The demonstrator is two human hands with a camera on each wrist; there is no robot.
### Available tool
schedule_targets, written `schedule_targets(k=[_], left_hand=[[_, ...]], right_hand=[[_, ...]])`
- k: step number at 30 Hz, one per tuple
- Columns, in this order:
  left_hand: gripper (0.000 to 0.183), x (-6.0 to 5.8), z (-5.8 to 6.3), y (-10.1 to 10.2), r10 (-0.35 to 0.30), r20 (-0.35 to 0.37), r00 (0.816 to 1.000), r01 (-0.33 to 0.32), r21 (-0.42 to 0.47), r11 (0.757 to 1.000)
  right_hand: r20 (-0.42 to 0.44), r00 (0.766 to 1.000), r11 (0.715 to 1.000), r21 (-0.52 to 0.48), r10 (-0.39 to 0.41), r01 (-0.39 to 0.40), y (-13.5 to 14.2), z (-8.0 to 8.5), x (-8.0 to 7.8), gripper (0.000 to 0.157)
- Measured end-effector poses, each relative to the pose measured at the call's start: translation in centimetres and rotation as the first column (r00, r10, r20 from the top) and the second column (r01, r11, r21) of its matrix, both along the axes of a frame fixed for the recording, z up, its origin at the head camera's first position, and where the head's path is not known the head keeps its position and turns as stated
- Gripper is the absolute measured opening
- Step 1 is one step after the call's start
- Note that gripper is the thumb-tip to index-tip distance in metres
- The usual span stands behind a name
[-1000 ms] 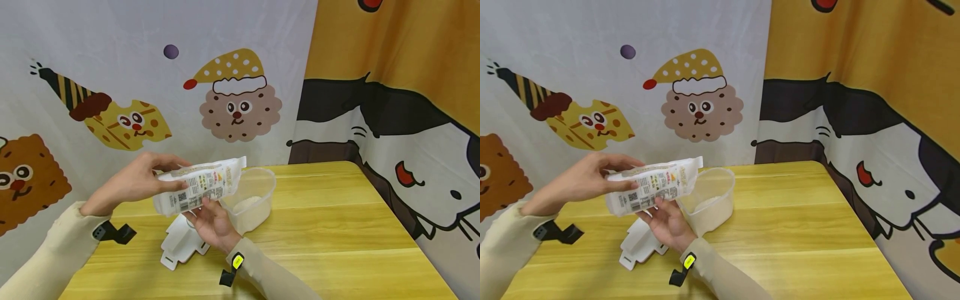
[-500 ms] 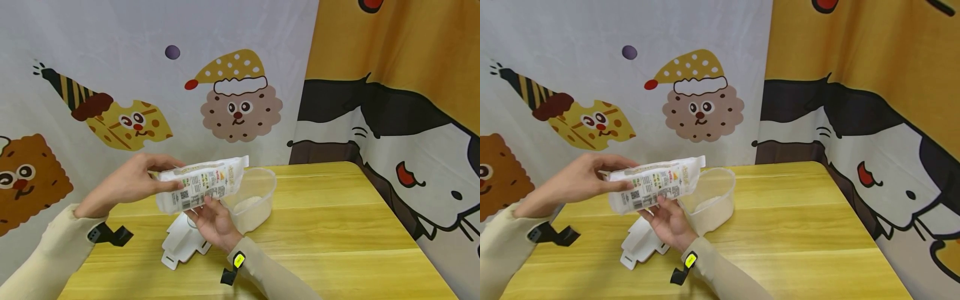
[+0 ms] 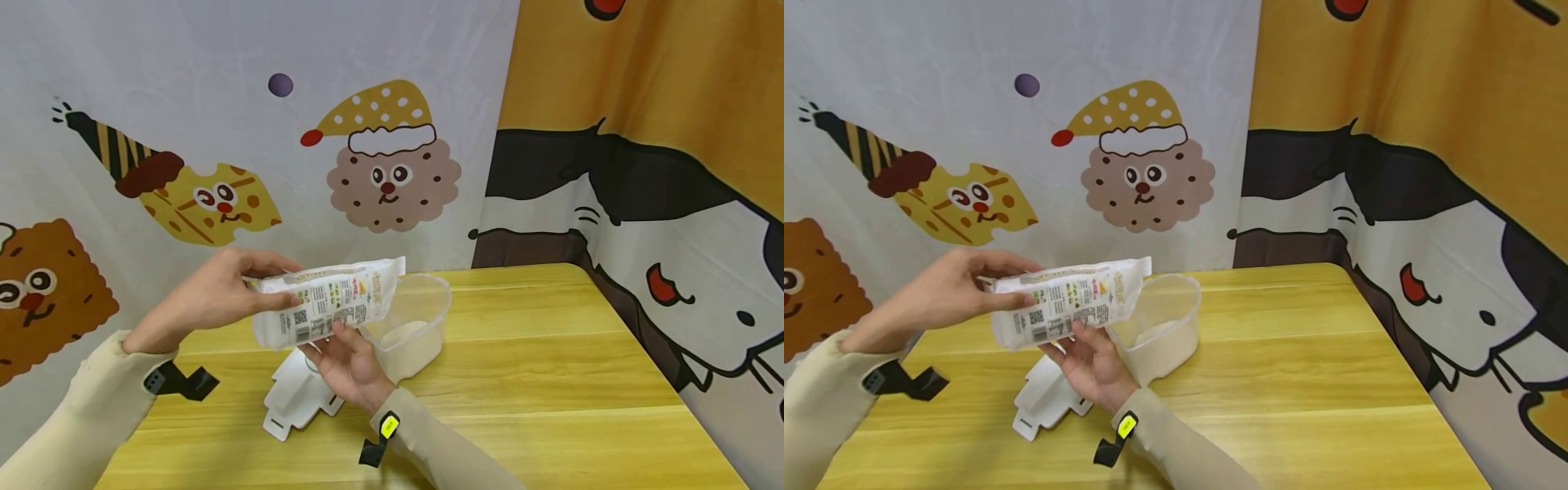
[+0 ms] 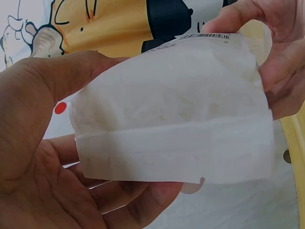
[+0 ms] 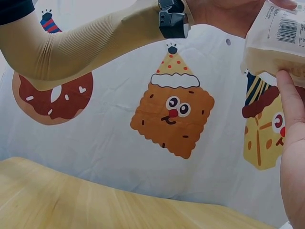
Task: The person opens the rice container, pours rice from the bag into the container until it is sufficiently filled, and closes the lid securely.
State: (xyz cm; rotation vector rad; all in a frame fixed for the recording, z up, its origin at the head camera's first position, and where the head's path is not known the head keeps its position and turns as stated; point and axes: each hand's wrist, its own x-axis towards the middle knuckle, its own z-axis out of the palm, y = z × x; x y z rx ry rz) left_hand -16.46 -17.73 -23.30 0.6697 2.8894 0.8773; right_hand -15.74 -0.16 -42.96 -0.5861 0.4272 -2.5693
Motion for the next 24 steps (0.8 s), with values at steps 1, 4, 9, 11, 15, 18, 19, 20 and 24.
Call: schedule_targets(k=[1,4,9,11,15,18,19,20,24], left_hand=[[0.037,-0.02,0.01,0.01,0.004,0.002,1.000,-0.003,-0.003,1.000],[0.037,-0.07,0.03,0.06,0.014,0.008,1.000,-0.014,-0.012,1.000],[0.039,-0.11,0.15,0.03,-0.001,0.007,1.000,0.001,-0.010,1.000],[0.040,-0.11,0.21,0.01,-0.008,0.006,1.000,0.009,-0.007,1.000],[0.040,-0.11,0.26,0.01,-0.009,0.010,1.000,0.010,-0.009,1.000],[0.040,-0.10,0.30,0.02,-0.008,0.017,1.000,0.008,-0.010,1.000],[0.040,-0.09,0.30,0.02,-0.007,0.020,1.000,0.007,-0.011,1.000],[0.040,-0.09,0.31,0.02,-0.006,0.023,1.000,0.006,-0.011,1.000],[0.040,-0.08,0.33,0.00,-0.008,0.022,1.000,0.008,-0.010,1.000]], right_hand=[[0.001,1.000,1.000,-0.001,0.001,-0.001,0.00,0.02,0.00,0.051],[0.006,1.000,1.000,-0.005,0.005,-0.005,0.02,0.06,0.02,0.051],[0.002,1.000,1.000,-0.009,0.015,-0.015,0.02,0.05,0.01,0.051],[-0.003,1.000,1.000,-0.009,0.015,-0.015,0.00,0.04,0.00,0.050],[-0.007,1.000,1.000,-0.008,0.011,-0.011,-0.06,0.00,-0.02,0.050],[-0.006,1.000,1.000,-0.005,0.010,-0.010,-0.10,-0.05,-0.03,0.050],[-0.006,1.000,1.000,-0.004,0.010,-0.010,-0.10,-0.07,-0.02,0.050],[-0.006,1.000,1.000,-0.003,0.011,-0.011,-0.11,-0.08,-0.02,0.050],[-0.006,1.000,1.000,-0.007,0.015,-0.015,-0.09,-0.11,0.00,0.050]])
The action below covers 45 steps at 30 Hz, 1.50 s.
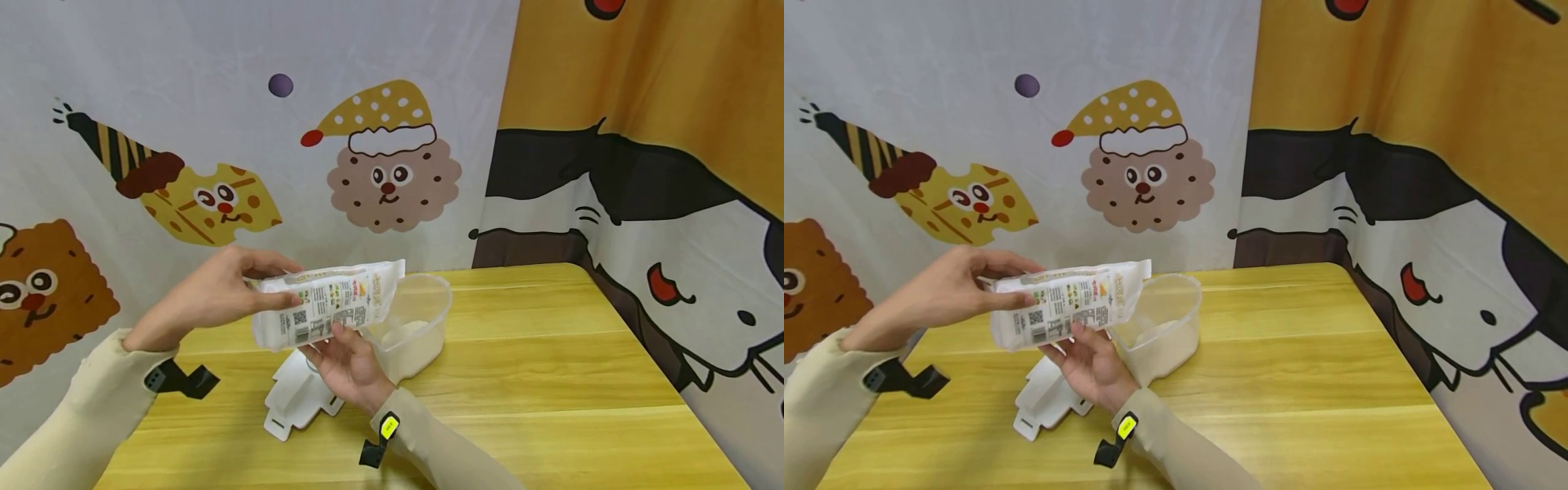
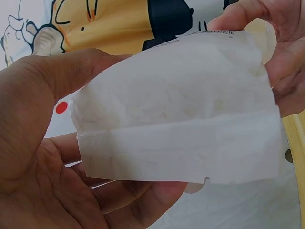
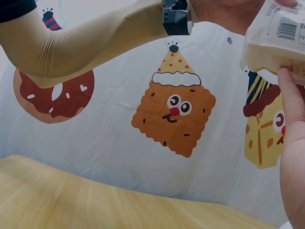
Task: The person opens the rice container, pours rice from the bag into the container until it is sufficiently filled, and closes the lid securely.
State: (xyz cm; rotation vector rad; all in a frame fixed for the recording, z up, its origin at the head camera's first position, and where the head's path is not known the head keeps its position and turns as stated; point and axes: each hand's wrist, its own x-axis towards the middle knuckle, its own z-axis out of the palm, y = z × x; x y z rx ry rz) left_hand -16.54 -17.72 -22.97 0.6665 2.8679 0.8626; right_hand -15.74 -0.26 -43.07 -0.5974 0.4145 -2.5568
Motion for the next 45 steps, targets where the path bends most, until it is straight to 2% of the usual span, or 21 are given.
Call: schedule_targets(k=[21,45], left_hand=[[0.039,-0.09,-0.13,0.02,0.008,-0.019,1.000,-0.008,0.000,1.000],[0.038,-0.14,0.00,0.09,0.015,-0.028,0.999,-0.015,-0.002,1.000]], right_hand=[[0.017,1.000,1.000,0.012,0.004,-0.004,0.17,0.20,0.05,0.047],[-0.010,1.000,1.000,0.009,0.014,-0.014,0.13,0.19,-0.23,0.050]])
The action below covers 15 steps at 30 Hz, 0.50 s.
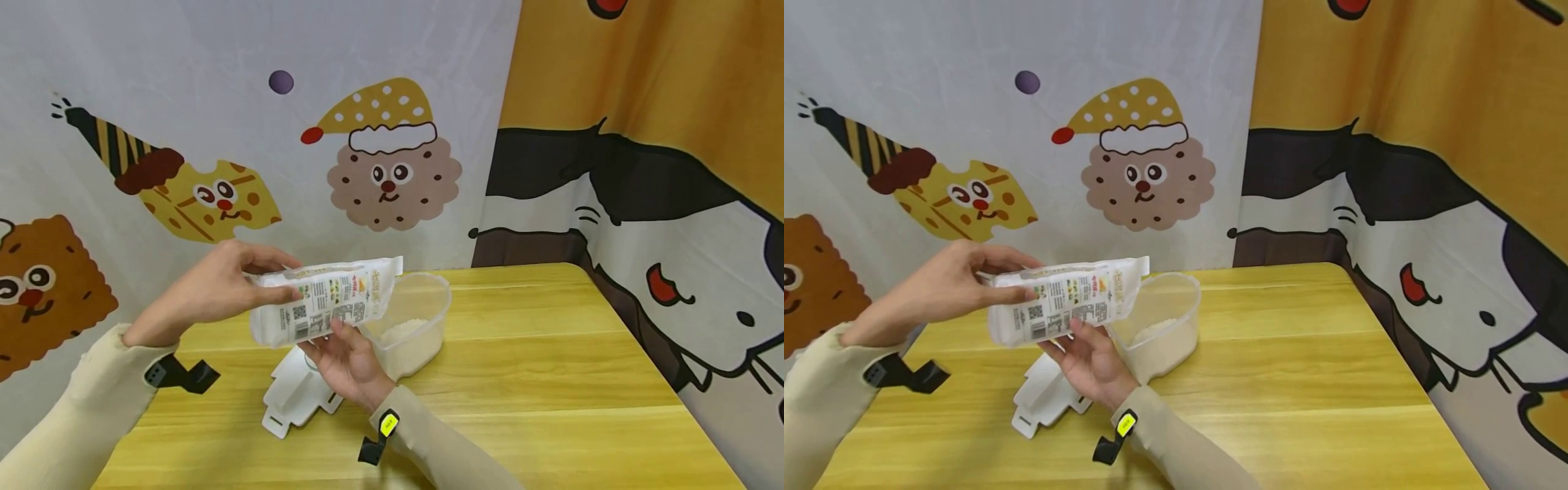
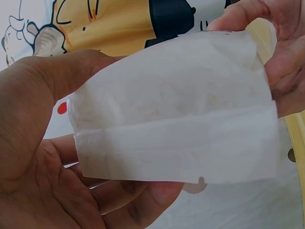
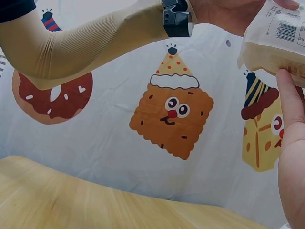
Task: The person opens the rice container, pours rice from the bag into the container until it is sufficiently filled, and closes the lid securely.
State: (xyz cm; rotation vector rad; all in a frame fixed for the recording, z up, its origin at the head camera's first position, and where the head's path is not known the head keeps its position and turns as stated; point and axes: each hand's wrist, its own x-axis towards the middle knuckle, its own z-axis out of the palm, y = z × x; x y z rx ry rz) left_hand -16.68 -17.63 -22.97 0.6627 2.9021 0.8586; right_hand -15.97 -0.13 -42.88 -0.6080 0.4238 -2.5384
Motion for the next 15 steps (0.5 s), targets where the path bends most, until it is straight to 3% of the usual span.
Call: schedule_targets(k=[15], left_hand=[[0.038,0.00,-0.04,0.00,0.004,-0.007,1.000,-0.004,-0.009,1.000]], right_hand=[[0.022,1.000,1.000,-0.008,0.008,-0.008,-0.05,-0.06,0.15,0.051]])
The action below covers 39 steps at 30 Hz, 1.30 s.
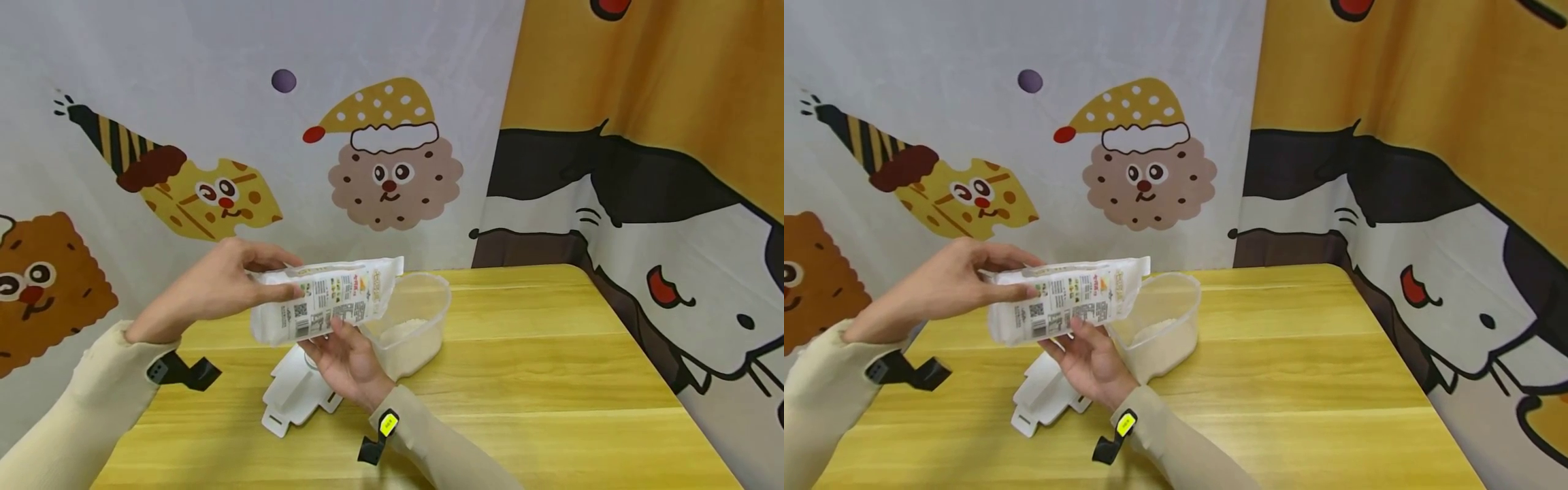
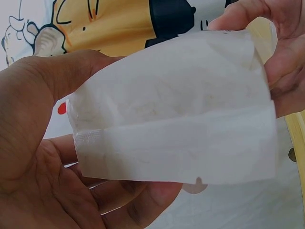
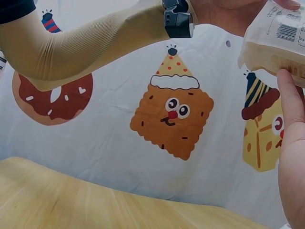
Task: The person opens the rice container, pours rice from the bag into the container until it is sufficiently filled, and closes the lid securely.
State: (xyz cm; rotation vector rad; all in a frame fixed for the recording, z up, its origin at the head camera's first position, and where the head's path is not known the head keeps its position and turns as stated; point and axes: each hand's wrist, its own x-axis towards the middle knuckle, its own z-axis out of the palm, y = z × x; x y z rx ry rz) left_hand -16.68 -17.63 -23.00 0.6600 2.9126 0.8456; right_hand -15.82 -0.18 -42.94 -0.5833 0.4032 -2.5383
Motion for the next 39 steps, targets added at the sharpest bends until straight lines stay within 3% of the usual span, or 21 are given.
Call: schedule_targets(k=[18,39], left_hand=[[0.041,-0.07,0.20,0.25,0.007,0.035,0.999,-0.007,0.001,1.000],[0.037,-0.40,0.64,0.39,-0.033,0.015,0.999,0.033,0.010,0.999]], right_hand=[[-0.008,1.000,1.000,-0.005,0.012,-0.012,-0.01,0.04,-0.10,0.054],[0.001,1.000,1.000,-0.018,0.014,-0.014,-0.23,0.27,-0.03,0.048]])
